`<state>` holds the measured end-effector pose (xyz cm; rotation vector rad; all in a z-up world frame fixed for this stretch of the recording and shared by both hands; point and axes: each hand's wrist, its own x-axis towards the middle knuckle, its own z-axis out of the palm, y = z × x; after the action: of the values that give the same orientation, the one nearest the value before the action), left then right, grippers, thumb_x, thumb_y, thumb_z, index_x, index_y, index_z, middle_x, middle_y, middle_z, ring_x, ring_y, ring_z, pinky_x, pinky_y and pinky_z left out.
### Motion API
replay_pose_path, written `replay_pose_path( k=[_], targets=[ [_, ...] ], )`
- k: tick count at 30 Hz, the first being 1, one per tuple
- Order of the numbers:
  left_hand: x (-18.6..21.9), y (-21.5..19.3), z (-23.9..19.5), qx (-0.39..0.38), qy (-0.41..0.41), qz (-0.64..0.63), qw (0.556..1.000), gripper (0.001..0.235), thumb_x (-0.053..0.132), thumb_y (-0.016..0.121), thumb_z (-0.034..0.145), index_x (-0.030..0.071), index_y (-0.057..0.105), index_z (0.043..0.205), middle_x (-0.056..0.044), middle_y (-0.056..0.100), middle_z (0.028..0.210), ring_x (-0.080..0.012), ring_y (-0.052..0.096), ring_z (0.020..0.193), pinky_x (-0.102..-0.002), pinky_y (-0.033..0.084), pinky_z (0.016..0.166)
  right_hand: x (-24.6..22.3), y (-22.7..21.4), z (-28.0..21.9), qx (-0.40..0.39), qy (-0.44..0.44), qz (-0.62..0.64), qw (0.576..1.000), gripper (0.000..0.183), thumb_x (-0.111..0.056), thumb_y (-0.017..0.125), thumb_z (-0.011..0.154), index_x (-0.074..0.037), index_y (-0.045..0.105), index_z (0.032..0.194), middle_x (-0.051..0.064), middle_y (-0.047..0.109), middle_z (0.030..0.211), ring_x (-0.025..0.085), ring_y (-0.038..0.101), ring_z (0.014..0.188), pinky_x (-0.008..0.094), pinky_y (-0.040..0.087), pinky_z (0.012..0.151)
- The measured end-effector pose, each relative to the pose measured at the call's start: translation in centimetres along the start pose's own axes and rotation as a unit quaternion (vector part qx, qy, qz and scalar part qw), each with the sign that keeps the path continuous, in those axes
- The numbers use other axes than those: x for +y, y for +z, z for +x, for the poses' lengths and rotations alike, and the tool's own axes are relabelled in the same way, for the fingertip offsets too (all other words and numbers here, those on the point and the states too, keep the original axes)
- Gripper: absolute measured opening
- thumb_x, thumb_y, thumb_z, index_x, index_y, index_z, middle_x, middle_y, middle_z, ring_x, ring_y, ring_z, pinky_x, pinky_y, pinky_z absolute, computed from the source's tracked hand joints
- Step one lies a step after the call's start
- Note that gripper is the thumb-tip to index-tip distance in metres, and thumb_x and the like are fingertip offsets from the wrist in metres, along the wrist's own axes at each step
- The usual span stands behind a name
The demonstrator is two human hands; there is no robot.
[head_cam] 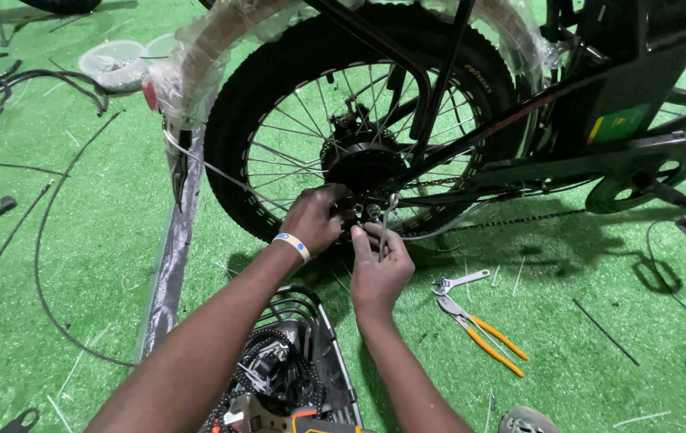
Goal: The person assembles the rear wheel and chain of a bicycle. They use a wrench to tighten bolts on the rear axle and adjust the chain tension, then use pliers to manipulate the chain near the rear sprocket.
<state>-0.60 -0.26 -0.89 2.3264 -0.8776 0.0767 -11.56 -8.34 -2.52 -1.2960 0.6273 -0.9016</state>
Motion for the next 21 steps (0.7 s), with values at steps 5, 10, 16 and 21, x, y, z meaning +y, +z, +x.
replay_pose_path(
  k=[5,10,16,21],
  targets=[
    [0.0,0.0,0.2,0.012,0.011,-0.041,0.999,0.035,0.002,0.053,0.075,0.002,0.069,0.106,-0.02,0.071,0.087,-0.0437,0.067,0.09,-0.05,0.056,0.075,0.7,2.4,0.9,0.066,-0.076,-0.036,0.994,0.01,-0.012,0.077,0.073,-0.006,0.072,0.08,0.004,0.066,0.059,0.005,0.053,0.047,0.021,0.044,0.046],
    [0.2,-0.5,0.2,-0.009,0.015,-0.055,0.998,0.036,0.001,0.053,0.075,-0.002,0.066,0.109,-0.022,0.07,0.092,-0.0449,0.065,0.094,-0.049,0.055,0.079,2.1,2.1,1.9,0.081,-0.174,-0.132,0.973,0.018,-0.011,0.078,0.071,-0.009,0.063,0.061,0.004,0.056,0.044,0.011,0.052,0.036,0.024,0.039,0.039],
    [-0.8,0.3,0.2,-0.02,0.019,-0.056,0.998,0.035,0.001,0.055,0.075,-0.003,0.064,0.108,-0.023,0.07,0.095,-0.0453,0.064,0.098,-0.051,0.055,0.081,3.7,2.0,2.7,0.048,-0.252,-0.166,0.952,0.007,-0.011,0.078,0.075,-0.012,0.071,0.071,0.009,0.057,0.045,0.02,0.055,0.037,0.029,0.04,0.039],
    [-0.8,0.5,-0.3,-0.013,0.024,-0.041,0.999,0.029,-0.001,0.057,0.073,-0.006,0.064,0.1,-0.024,0.069,0.087,-0.0466,0.065,0.092,-0.052,0.054,0.078,3.9,2.0,2.8,0.035,-0.265,-0.149,0.952,0.009,-0.008,0.075,0.077,-0.013,0.071,0.072,0.005,0.056,0.043,0.018,0.052,0.035,0.028,0.039,0.04]
  ],
)
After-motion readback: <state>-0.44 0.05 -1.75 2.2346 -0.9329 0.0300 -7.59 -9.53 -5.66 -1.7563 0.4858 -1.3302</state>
